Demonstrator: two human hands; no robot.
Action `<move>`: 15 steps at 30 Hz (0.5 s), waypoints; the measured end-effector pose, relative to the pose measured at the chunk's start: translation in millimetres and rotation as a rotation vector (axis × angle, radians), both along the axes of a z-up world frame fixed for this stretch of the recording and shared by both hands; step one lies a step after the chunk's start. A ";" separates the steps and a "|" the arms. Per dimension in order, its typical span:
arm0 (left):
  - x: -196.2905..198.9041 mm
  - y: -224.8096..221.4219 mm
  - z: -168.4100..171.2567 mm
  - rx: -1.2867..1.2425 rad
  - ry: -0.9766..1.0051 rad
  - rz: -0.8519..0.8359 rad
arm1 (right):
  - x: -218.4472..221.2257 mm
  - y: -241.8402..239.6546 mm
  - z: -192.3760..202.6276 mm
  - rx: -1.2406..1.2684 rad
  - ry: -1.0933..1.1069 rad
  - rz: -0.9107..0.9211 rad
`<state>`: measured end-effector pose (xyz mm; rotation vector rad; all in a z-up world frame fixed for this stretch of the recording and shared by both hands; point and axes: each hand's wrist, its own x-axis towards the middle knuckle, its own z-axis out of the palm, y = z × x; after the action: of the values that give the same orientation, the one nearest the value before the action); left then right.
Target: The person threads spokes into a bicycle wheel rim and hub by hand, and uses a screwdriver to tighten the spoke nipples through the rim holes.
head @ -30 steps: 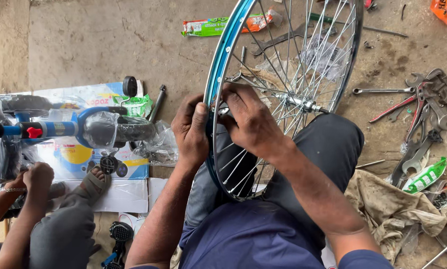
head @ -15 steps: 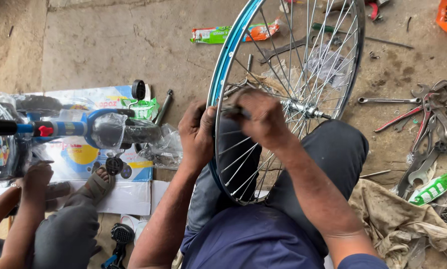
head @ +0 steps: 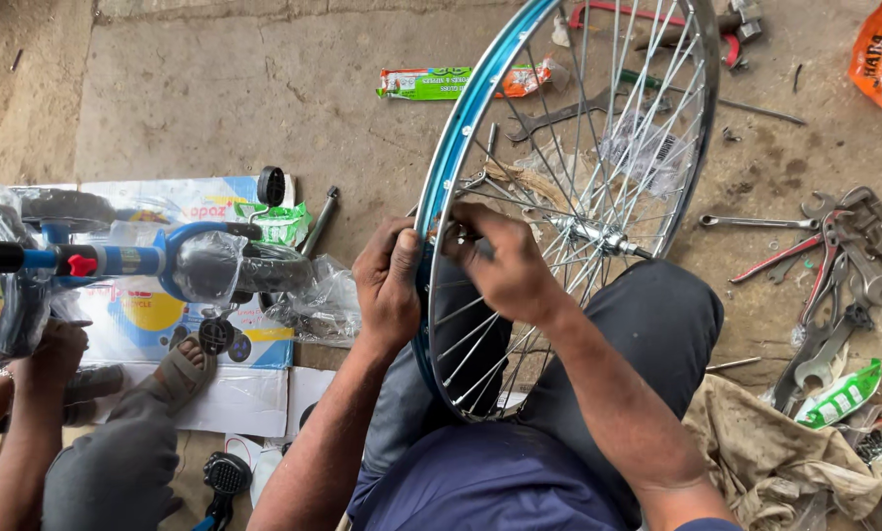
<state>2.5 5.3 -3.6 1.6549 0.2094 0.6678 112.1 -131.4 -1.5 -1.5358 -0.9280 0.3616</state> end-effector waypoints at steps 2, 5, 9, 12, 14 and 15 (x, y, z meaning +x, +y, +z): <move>0.8 -0.2 1.4 0.079 0.018 0.029 | -5.3 -6.3 12.9 -0.017 -0.329 -0.079; -0.2 -1.6 -0.3 0.093 0.048 0.066 | -10.1 -6.3 20.5 -0.052 -0.601 -0.193; 5.2 2.3 -3.9 0.143 0.023 0.106 | 1.9 9.2 11.3 0.004 -0.735 -0.293; 4.5 6.1 -7.0 0.157 0.074 0.128 | 5.0 27.6 -0.2 0.075 -0.895 -0.463; 4.1 8.1 -8.8 0.157 0.086 0.101 | 3.3 36.5 -6.3 0.094 -0.907 -0.506; 1.9 6.1 -9.5 0.158 0.070 0.099 | 1.5 35.1 -8.1 0.091 -0.895 -0.487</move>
<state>4.4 11.5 -13.1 1.8305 0.2970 0.7168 113.6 -96.3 -9.6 -1.7855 -1.1588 -0.7704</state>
